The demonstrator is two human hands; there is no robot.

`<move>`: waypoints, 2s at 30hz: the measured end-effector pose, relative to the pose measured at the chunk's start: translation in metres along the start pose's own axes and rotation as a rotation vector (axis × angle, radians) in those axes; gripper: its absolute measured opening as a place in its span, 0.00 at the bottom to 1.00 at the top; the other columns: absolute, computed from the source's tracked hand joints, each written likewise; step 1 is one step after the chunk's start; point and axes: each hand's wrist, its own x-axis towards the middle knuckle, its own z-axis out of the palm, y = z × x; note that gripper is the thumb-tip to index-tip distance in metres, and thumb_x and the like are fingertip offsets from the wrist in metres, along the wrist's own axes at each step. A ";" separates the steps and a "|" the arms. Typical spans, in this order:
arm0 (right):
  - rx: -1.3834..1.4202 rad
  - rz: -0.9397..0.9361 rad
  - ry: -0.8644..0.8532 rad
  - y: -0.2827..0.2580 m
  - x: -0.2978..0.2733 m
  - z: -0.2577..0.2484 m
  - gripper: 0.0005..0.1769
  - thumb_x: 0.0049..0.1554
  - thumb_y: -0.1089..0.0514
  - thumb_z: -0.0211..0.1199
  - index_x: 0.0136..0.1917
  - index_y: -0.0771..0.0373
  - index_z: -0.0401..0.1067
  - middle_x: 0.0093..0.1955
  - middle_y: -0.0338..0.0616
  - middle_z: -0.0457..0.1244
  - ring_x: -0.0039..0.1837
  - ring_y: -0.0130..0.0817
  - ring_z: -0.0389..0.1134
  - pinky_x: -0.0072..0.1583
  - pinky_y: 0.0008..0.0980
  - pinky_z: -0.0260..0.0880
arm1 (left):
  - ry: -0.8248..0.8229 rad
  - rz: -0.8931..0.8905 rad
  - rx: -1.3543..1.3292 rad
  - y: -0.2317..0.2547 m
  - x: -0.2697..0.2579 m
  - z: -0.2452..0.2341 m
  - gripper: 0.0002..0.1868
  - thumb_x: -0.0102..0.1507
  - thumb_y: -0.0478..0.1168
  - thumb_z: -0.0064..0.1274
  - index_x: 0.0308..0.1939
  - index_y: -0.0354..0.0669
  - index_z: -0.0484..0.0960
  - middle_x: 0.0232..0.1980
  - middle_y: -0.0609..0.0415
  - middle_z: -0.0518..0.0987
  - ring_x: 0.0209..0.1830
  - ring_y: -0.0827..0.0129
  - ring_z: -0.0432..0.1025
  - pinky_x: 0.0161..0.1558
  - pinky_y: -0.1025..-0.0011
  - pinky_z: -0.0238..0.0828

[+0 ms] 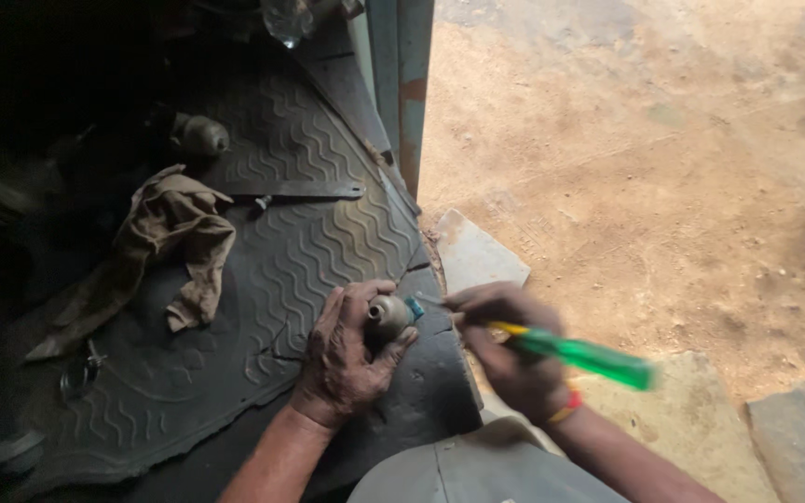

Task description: The person uses a metal file to scrape and clean a small mechanical part, then wipes it with a rag. They then use a screwdriver to adjust or remove a component from the part.

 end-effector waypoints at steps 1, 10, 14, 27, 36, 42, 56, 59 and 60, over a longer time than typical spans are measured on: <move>0.080 0.031 0.042 -0.001 -0.001 -0.006 0.07 0.55 0.73 0.64 0.46 0.66 0.71 0.52 0.51 0.72 0.57 0.33 0.76 0.57 0.30 0.78 | 0.013 0.003 0.006 0.000 0.000 -0.001 0.29 0.57 0.40 0.67 0.59 0.40 0.71 0.53 0.46 0.79 0.50 0.48 0.74 0.53 0.57 0.71; -0.211 -0.178 -0.094 -0.006 -0.010 -0.010 0.08 0.51 0.70 0.68 0.42 0.66 0.70 0.50 0.49 0.73 0.51 0.32 0.78 0.50 0.29 0.80 | 0.009 -0.079 -0.012 -0.003 0.001 0.003 0.29 0.56 0.38 0.68 0.58 0.43 0.72 0.49 0.46 0.80 0.49 0.50 0.76 0.51 0.59 0.74; -0.084 -0.114 -0.059 0.003 -0.003 -0.004 0.07 0.55 0.71 0.67 0.43 0.67 0.69 0.50 0.49 0.73 0.52 0.32 0.78 0.53 0.29 0.80 | 0.020 -0.105 -0.014 -0.003 0.002 0.004 0.28 0.55 0.39 0.69 0.56 0.43 0.74 0.47 0.46 0.80 0.47 0.50 0.77 0.49 0.59 0.74; 0.075 -0.001 -0.042 0.024 0.010 0.016 0.05 0.56 0.72 0.65 0.47 0.70 0.72 0.50 0.47 0.72 0.54 0.30 0.75 0.55 0.28 0.77 | -0.012 -0.059 -0.001 -0.005 0.004 0.001 0.27 0.55 0.38 0.68 0.57 0.44 0.75 0.48 0.48 0.80 0.48 0.50 0.75 0.50 0.60 0.73; -0.008 -0.063 0.005 0.003 -0.007 -0.002 0.05 0.55 0.74 0.65 0.44 0.70 0.71 0.50 0.49 0.72 0.53 0.32 0.75 0.55 0.30 0.77 | -0.002 -0.066 0.018 -0.008 0.003 0.005 0.28 0.56 0.39 0.67 0.58 0.44 0.75 0.50 0.46 0.79 0.48 0.48 0.73 0.49 0.59 0.73; -0.078 -0.003 0.038 0.010 0.004 0.004 0.07 0.53 0.73 0.67 0.44 0.69 0.72 0.49 0.50 0.72 0.52 0.31 0.75 0.51 0.27 0.76 | 0.009 0.035 0.028 -0.007 0.008 0.009 0.28 0.56 0.38 0.66 0.58 0.42 0.74 0.50 0.45 0.78 0.51 0.46 0.73 0.53 0.57 0.72; -0.197 -0.008 -0.073 -0.010 0.000 -0.014 0.06 0.51 0.71 0.67 0.39 0.67 0.70 0.43 0.48 0.73 0.49 0.33 0.79 0.49 0.26 0.80 | 0.001 -0.026 0.006 -0.008 0.011 0.011 0.27 0.57 0.41 0.66 0.58 0.44 0.75 0.47 0.45 0.81 0.47 0.46 0.76 0.48 0.57 0.74; -0.136 -0.049 -0.016 -0.004 0.009 -0.009 0.06 0.54 0.70 0.67 0.40 0.67 0.70 0.44 0.48 0.72 0.49 0.34 0.78 0.49 0.26 0.78 | -0.026 -0.049 -0.015 -0.009 0.009 0.009 0.26 0.58 0.41 0.66 0.58 0.44 0.75 0.47 0.45 0.81 0.47 0.47 0.76 0.48 0.57 0.75; -0.153 -0.051 -0.045 -0.001 0.015 -0.005 0.05 0.52 0.70 0.67 0.40 0.67 0.72 0.45 0.48 0.73 0.47 0.33 0.77 0.48 0.25 0.77 | -0.030 -0.050 -0.025 -0.009 0.009 0.008 0.25 0.59 0.40 0.65 0.58 0.45 0.76 0.47 0.46 0.81 0.47 0.47 0.77 0.49 0.57 0.75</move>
